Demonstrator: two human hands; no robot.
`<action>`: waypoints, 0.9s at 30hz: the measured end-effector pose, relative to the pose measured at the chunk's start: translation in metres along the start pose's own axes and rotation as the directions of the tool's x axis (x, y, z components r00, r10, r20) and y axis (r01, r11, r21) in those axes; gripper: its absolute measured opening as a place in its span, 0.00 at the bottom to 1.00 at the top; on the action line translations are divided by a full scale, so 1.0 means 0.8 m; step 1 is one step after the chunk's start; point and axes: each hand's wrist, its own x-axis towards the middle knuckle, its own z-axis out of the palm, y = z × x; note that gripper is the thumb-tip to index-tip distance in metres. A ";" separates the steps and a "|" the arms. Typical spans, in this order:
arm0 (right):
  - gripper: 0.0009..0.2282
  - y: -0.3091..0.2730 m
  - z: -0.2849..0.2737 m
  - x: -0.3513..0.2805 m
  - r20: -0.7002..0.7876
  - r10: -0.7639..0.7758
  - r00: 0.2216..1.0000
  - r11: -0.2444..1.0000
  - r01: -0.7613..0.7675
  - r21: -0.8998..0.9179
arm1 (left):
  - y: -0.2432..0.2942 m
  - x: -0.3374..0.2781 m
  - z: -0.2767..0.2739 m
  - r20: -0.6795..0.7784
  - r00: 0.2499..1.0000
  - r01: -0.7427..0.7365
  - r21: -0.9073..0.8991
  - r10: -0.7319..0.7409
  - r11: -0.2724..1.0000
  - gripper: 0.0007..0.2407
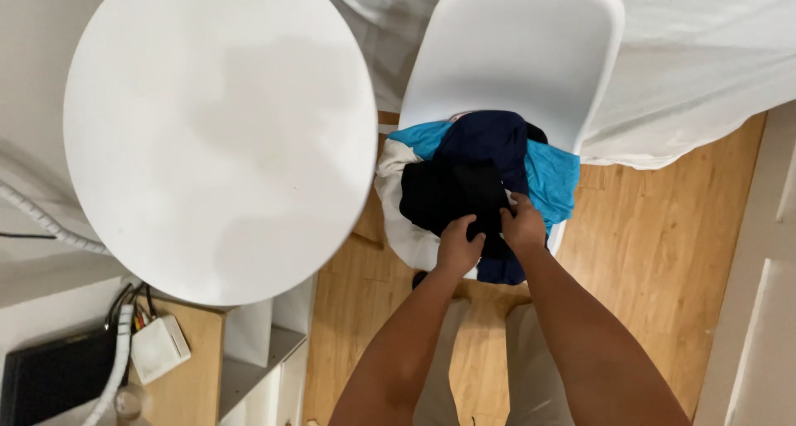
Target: The person folds a black t-shirt, a white t-shirt, and a dark blue t-shirt on a small white round table. Each item is smoothed out, folded into a compact rectangle, and then placed onto a pile on a nearby chair.
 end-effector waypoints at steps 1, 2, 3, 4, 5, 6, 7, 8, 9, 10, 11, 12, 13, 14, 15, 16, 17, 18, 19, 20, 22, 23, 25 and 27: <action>0.23 -0.014 -0.004 -0.007 -0.008 0.004 1.000 1.000 -0.004 -0.003 | -0.004 -0.002 -0.003 0.007 1.000 -0.007 -0.002 0.007 1.000 0.20; 0.16 -0.029 -0.009 -0.016 -0.062 -0.032 0.998 0.995 0.027 -0.092 | -0.007 -0.007 -0.008 0.026 0.999 -0.018 -0.006 0.018 1.000 0.21; 0.09 -0.050 -0.012 -0.019 -0.108 -0.085 0.991 0.982 0.065 -0.180 | -0.007 -0.007 -0.016 0.032 0.999 -0.029 -0.011 0.030 1.000 0.23; 0.09 -0.075 -0.016 -0.025 -0.112 -0.095 0.989 0.981 0.074 -0.180 | 0.003 -0.008 -0.029 0.024 0.999 -0.037 -0.013 0.037 0.999 0.23; 0.07 -0.096 -0.021 -0.046 -0.193 -0.286 0.939 0.953 0.257 -0.160 | 0.011 -0.023 -0.039 0.045 0.994 -0.100 0.004 0.100 0.995 0.27; 0.05 -0.118 -0.028 -0.067 -0.274 -0.459 0.845 0.888 0.432 -0.155 | 0.019 -0.040 -0.048 0.067 0.985 -0.163 0.019 0.162 0.986 0.30; 0.05 -0.136 -0.028 -0.082 -0.278 -0.460 0.843 0.888 0.431 -0.162 | 0.025 -0.041 -0.054 0.069 0.983 -0.170 0.015 0.168 0.985 0.30; 0.05 -0.154 -0.030 -0.098 -0.234 -0.465 0.854 0.884 0.463 -0.066 | 0.033 -0.043 -0.059 -0.019 0.981 -0.191 0.014 0.191 0.981 0.35; 0.06 -0.175 -0.032 -0.107 -0.194 -0.479 0.856 0.869 0.494 0.033 | 0.044 -0.039 -0.067 -0.113 0.969 -0.221 0.018 0.221 0.975 0.40; 0.06 -0.199 -0.041 -0.116 -0.203 -0.486 0.850 0.865 0.501 0.028 | 0.035 -0.029 -0.064 -0.117 0.965 -0.234 0.017 0.234 0.972 0.40; 0.06 -0.220 -0.049 -0.136 -0.171 -0.445 0.879 0.881 0.464 0.089 | 0.022 -0.031 -0.060 -0.168 0.914 -0.356 0.096 0.368 0.929 0.32; 0.07 -0.240 -0.057 -0.157 -0.136 -0.405 0.904 0.894 0.423 0.149 | 0.010 -0.033 -0.054 -0.209 0.843 -0.466 0.180 0.496 0.866 0.24; 0.07 -0.250 -0.064 -0.161 -0.140 -0.406 0.903 0.893 0.425 0.147 | 0.021 -0.033 -0.074 -0.209 0.840 -0.470 0.180 0.500 0.864 0.24; 0.09 -0.260 -0.072 -0.165 -0.182 -0.434 0.882 0.870 0.463 0.167 | 0.032 -0.034 -0.094 -0.150 0.909 -0.406 -0.108 0.389 0.907 0.19; 0.11 -0.272 -0.080 -0.166 -0.234 -0.464 0.855 0.843 0.507 0.182 | 0.046 -0.028 -0.116 -0.053 0.951 -0.302 -0.379 0.305 0.875 0.14; 0.11 -0.288 -0.093 -0.163 -0.247 -0.468 0.848 0.839 0.515 0.177 | 0.066 -0.029 -0.139 -0.055 0.946 -0.316 -0.377 0.320 0.870 0.14; 0.17 -0.301 -0.107 -0.165 -0.314 -0.543 0.779 0.814 0.580 0.031 | 0.086 -0.034 -0.160 -0.116 0.937 -0.350 -0.266 0.330 0.898 0.15; 0.23 -0.313 -0.122 -0.167 -0.362 -0.618 0.698 0.773 0.623 -0.119 | 0.105 -0.040 -0.180 -0.176 0.921 -0.374 -0.149 0.348 0.916 0.16; 0.23 -0.328 -0.131 -0.165 -0.372 -0.622 0.689 0.769 0.627 -0.123 | 0.129 -0.044 -0.202 -0.179 0.916 -0.386 -0.147 0.359 0.911 0.16; 0.27 -0.343 -0.140 -0.164 -0.338 -0.618 0.710 0.776 0.621 -0.114 | 0.153 -0.049 -0.224 -0.157 0.899 -0.429 -0.136 0.408 0.893 0.15; 0.31 -0.370 -0.161 -0.170 -0.309 -0.617 0.724 0.779 0.618 -0.105 | 0.199 -0.065 -0.263 -0.139 0.876 -0.478 -0.121 0.462 0.870 0.14; 0.30 -0.383 -0.169 -0.177 -0.253 -0.599 0.760 0.786 0.618 -0.003 | 0.219 -0.076 -0.281 -0.148 0.856 -0.515 -0.164 0.495 0.842 0.14; 0.30 -0.383 -0.181 -0.178 -0.204 -0.594 0.778 0.779 0.620 0.095 | 0.262 -0.097 -0.327 -0.167 0.824 -0.566 -0.198 0.541 0.801 0.14; 0.26 -0.356 -0.185 -0.167 -0.270 -0.447 0.853 0.874 0.480 0.071 | 0.303 -0.124 -0.381 -0.155 0.857 -0.515 -0.280 0.492 0.810 0.11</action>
